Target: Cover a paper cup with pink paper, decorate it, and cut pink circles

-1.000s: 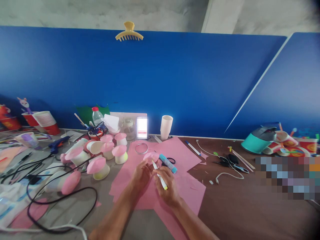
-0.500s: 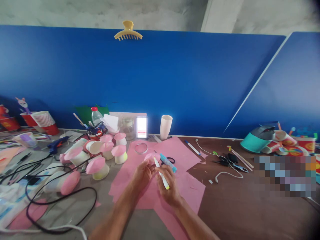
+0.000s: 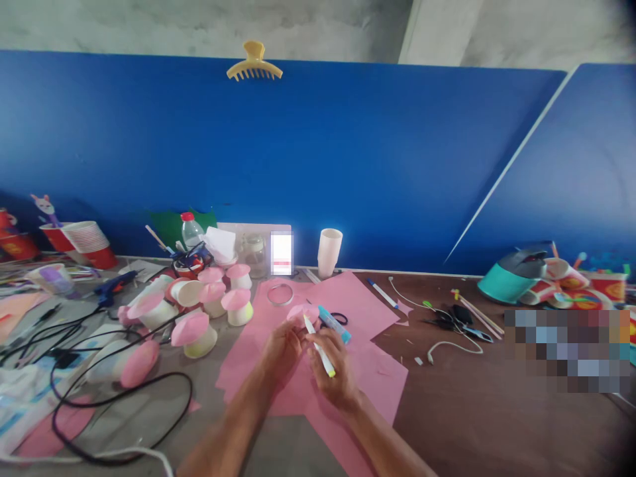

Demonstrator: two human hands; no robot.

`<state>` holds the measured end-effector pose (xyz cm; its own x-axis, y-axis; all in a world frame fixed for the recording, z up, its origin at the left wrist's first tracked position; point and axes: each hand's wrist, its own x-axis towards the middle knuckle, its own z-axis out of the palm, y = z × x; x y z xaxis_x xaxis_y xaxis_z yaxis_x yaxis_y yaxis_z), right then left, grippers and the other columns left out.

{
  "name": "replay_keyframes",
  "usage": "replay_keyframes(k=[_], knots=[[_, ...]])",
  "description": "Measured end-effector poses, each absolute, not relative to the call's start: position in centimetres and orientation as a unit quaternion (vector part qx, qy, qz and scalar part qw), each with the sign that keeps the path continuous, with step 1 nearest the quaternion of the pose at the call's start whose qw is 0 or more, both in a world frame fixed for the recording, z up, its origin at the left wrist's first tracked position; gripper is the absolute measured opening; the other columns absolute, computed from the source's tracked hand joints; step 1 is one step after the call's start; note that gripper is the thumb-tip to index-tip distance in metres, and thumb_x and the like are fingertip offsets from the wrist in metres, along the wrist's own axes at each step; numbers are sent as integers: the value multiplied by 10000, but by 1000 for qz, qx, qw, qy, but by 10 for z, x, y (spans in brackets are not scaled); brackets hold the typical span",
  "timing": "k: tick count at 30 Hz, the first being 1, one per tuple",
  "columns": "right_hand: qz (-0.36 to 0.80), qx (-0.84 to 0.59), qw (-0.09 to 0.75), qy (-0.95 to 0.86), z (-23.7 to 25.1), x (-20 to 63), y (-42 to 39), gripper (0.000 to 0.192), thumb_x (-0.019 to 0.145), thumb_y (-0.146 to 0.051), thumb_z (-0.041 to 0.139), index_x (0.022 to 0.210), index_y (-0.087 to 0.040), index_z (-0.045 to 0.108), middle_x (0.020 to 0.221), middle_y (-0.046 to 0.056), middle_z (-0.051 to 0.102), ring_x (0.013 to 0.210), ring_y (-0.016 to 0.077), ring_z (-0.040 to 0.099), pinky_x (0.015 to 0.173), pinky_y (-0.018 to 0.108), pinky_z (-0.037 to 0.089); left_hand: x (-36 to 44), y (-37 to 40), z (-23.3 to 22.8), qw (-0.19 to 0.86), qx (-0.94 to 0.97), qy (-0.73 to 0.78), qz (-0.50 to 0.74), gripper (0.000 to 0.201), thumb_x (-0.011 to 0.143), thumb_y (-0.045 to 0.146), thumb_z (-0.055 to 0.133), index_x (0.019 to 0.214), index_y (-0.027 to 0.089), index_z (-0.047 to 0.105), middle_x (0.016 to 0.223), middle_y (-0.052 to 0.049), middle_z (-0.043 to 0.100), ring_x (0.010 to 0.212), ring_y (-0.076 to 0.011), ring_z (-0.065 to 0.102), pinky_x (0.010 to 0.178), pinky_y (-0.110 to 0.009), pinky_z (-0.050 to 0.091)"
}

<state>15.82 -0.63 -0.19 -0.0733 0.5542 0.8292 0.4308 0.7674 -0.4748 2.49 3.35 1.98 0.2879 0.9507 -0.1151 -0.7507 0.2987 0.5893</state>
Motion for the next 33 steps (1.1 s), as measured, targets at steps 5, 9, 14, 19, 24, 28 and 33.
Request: replay_keyframes(k=[5, 9, 14, 19, 24, 28, 33], knots=[[54, -347, 590, -727, -1, 160, -6, 213, 1006, -180, 525, 1148, -252, 666, 989, 59, 718, 910, 234, 698, 787, 401, 601, 26, 32, 14, 757, 239, 236, 561, 99, 790, 189, 733, 861, 138, 778, 811, -51, 791, 731, -183, 708, 720, -276, 513], [62, -342, 588, -730, -2, 159, -6, 200, 1005, -187, 528, 1126, -259, 670, 958, 57, 720, 888, 238, 701, 774, 397, 593, 26, 32, 16, 758, 239, 233, 560, 78, 762, 172, 737, 809, 129, 781, 798, -53, 785, 718, -176, 698, 713, -270, 508], [55, -347, 591, -727, -2, 158, -6, 194, 1011, -193, 528, 1129, -254, 669, 958, 58, 722, 889, 233, 701, 782, 392, 593, 26, 34, 15, 754, 255, 229, 560, 81, 755, 162, 753, 831, 140, 772, 825, -43, 789, 765, -176, 708, 765, -269, 514], [52, -347, 594, -724, 0, 160, -6, 199, 991, -169, 544, 1122, -241, 676, 964, 66, 725, 887, 230, 713, 780, 388, 600, 25, 34, 10, 756, 254, 231, 557, 115, 773, 205, 739, 867, 148, 771, 820, -47, 792, 791, -191, 718, 796, -284, 522], [44, -344, 590, -729, 4, 159, -8, 195, 990, -156, 532, 1097, -239, 672, 936, 64, 715, 869, 228, 704, 766, 386, 598, 24, 34, 12, 756, 244, 243, 557, 73, 740, 202, 775, 778, 140, 772, 789, -42, 797, 742, -170, 716, 767, -263, 521], [47, -342, 593, -728, 2, 159, -8, 223, 993, -153, 534, 1145, -248, 667, 973, 69, 719, 905, 230, 704, 784, 383, 596, 27, 33, 9, 747, 255, 238, 566, 116, 780, 242, 777, 851, 152, 789, 815, -39, 807, 764, -183, 726, 796, -279, 530], [52, -346, 588, -730, -2, 160, -6, 214, 987, -152, 536, 1128, -244, 667, 966, 64, 719, 886, 236, 702, 774, 395, 588, 30, 31, 12, 724, 300, 231, 577, 61, 818, 230, 765, 839, 174, 777, 818, -34, 800, 817, -196, 726, 828, -289, 514]])
